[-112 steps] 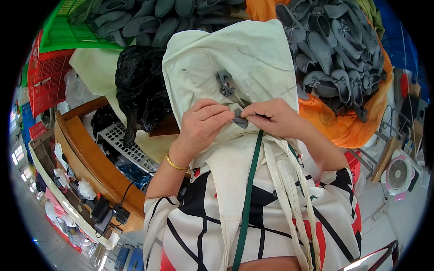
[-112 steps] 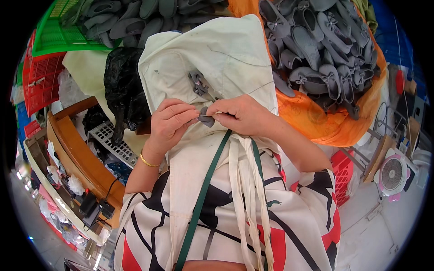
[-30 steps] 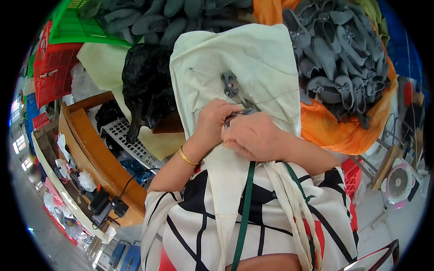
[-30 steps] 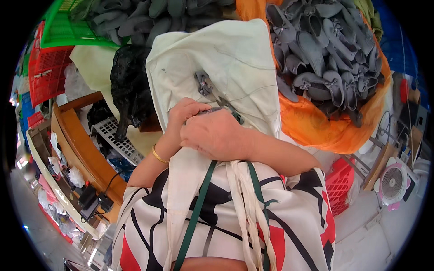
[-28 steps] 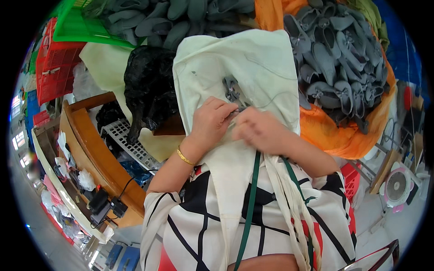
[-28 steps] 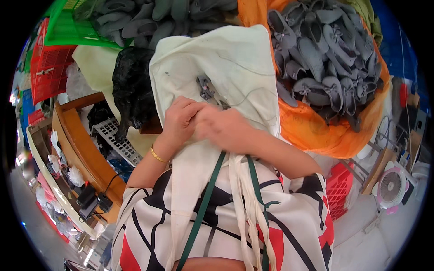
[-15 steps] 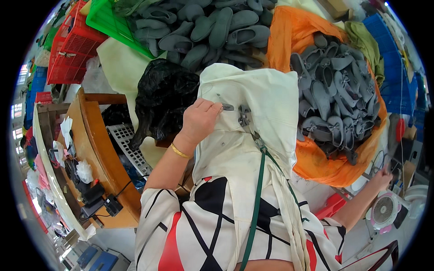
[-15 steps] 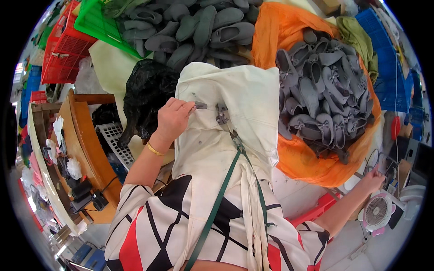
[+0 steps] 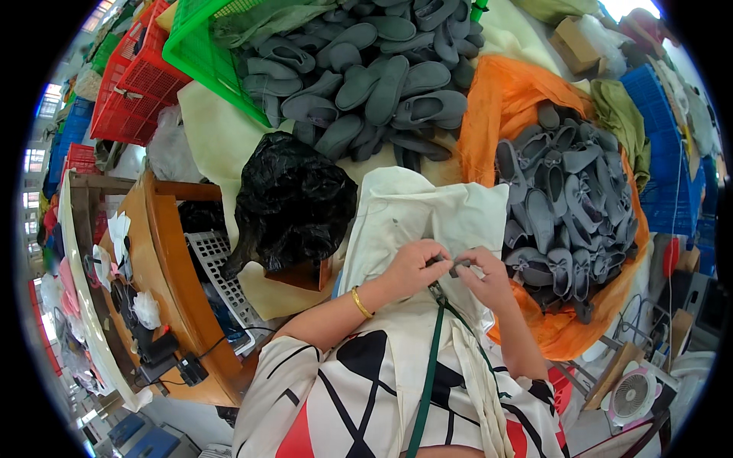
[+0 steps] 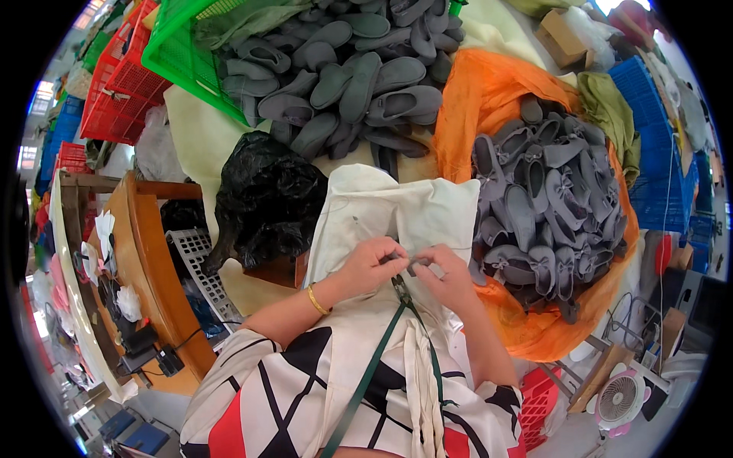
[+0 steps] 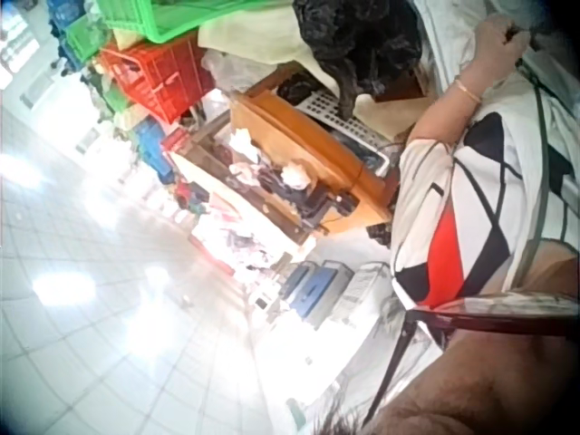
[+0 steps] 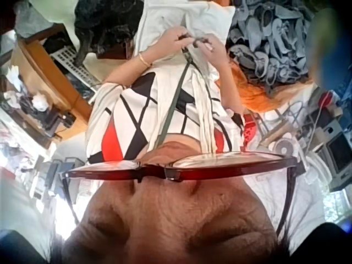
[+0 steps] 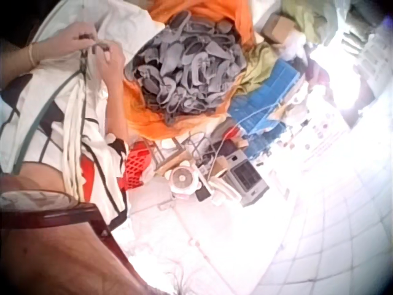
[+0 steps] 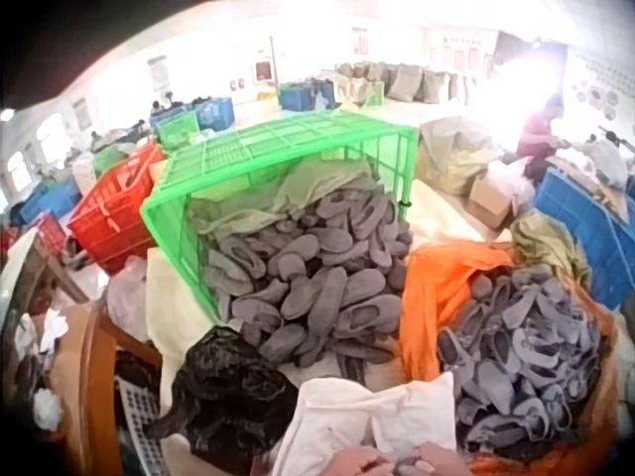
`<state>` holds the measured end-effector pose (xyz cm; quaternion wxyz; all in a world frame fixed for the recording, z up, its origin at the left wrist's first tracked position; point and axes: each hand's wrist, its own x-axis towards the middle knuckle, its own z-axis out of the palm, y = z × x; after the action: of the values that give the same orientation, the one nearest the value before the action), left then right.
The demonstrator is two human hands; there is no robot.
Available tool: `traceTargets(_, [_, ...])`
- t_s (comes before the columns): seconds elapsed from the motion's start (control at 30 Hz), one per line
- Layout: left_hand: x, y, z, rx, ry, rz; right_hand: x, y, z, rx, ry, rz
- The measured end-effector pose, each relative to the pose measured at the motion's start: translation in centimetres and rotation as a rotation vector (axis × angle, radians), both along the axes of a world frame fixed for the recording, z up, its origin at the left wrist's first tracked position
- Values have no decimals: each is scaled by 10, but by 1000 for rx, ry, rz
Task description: The person sews a decorative bow onto the front of a grey slip-on shoe using a needle and thread. They repeatedly pull the thread through the fabric, tie knots, and adjust the bow's position. The person handles multiple shoes from a nearby pile, working on them one at a time.
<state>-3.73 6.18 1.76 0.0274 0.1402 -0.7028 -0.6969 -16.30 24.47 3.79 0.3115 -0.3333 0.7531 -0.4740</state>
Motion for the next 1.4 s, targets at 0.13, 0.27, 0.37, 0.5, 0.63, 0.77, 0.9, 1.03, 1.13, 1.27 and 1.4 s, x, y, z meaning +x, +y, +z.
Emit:
traceTargets(0.13, [-20, -25, -7, 147, -11, -35, -32, -21, -7, -3, -70, 63])
traceTargets(0.27, [-44, -77, -38, 223, -49, 175, -62, -28, -40, -80, -228, -288])
traceTargets(0.37, [-74, -135, -66, 263, -250, 304, -71, -37, -60, -130, -290, -454])
traceTargets(0.5, [-144, -175, -119, -45, -282, 229, -75, -54, -80, -71, 143, -500])
traceTargets(0.63, [-239, -176, -198, -275, -70, 186, -81, -63, -70, 36, 364, -452])
traceTargets(0.77, [-328, -188, -276, -297, -92, 322, -91, -60, -74, 33, 462, -393])
traceTargets(0.9, [-384, -185, -278, 195, -255, 341, -96, -54, -73, 27, 471, -393])
traceTargets(1.03, [-386, -185, -247, 561, -269, 194, -98, -48, -76, -34, 468, -392])
traceTargets(1.13, [-353, -179, -163, 653, -162, 143, -94, -47, -76, -46, 440, -432])
traceTargets(1.27, [-257, -179, -46, 490, -83, 220, -89, -52, -65, -52, 461, -439])
traceTargets(1.4, [-130, -159, 3, 379, -193, 378, -80, -51, -70, -81, 404, -511])
